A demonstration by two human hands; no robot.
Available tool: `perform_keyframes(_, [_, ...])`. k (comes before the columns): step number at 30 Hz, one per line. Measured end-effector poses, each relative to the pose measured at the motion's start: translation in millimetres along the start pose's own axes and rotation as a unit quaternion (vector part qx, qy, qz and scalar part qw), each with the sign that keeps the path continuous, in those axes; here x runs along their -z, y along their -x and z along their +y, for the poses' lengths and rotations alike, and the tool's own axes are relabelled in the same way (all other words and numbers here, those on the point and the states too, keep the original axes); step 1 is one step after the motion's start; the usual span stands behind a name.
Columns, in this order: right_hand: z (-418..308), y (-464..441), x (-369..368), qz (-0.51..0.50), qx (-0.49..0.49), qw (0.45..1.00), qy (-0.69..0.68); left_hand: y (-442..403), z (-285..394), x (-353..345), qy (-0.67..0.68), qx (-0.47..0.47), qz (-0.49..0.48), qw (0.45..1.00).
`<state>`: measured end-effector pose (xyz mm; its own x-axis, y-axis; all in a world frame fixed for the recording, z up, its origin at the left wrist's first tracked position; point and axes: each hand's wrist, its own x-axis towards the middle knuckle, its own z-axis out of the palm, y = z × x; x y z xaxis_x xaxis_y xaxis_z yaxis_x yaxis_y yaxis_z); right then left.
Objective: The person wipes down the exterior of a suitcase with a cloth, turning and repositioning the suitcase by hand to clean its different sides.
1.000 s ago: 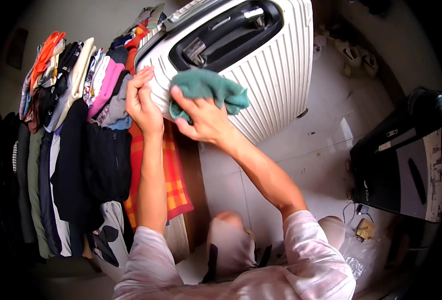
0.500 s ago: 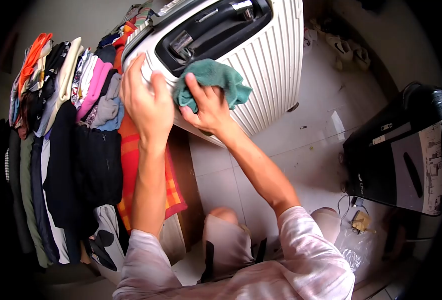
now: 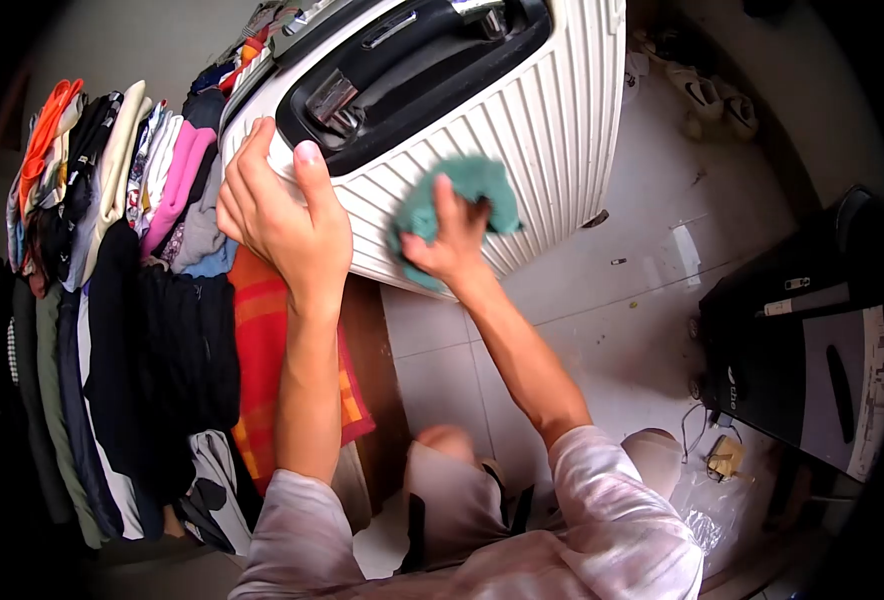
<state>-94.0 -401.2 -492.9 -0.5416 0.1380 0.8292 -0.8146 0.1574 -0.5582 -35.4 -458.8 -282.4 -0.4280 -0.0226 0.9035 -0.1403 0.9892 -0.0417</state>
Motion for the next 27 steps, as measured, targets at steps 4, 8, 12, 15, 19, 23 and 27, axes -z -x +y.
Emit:
perform_keyframes(4, [35.1, 76.6, 6.5, -0.036, -0.065, 0.997, 0.031, 0.6, -10.5, -1.8, -0.005, -0.018, 0.009, 1.000])
perform_keyframes(8, [-11.8, -24.2, 8.5, -0.160, -0.077, 0.984, -0.003, -2.5, -7.2, -0.7, 0.006, -0.005, -0.004, 1.000])
perform_keyframes(12, [-8.1, -47.5, 5.3, 0.007, 0.021, 0.999, 0.040, -3.8, -9.2, -1.0, 0.008, -0.005, -0.004, 1.000])
perform_keyframes(15, [39.4, 53.6, 5.5, 0.032, -0.077, 0.996, 0.033, -3.0, -12.3, -0.7, 0.012, -0.005, -0.005, 1.000])
perform_keyframes(19, [28.5, 24.2, 5.4, 0.006, -0.081, 0.997, 0.008, -2.9, -10.7, -1.1, 0.006, -0.007, 0.002, 1.000])
perform_keyframes(23, [-6.5, -67.8, 15.8, -0.086, -0.027, 0.996, -0.001, -2.2, -11.0, -2.6, 0.014, -0.009, 0.001, 1.000])
perform_keyframes(27, [46.9, 20.8, 6.8, 0.043, -0.084, 0.995, 0.015, -3.5, -11.9, -5.6, 0.009, -0.013, 0.009, 1.000])
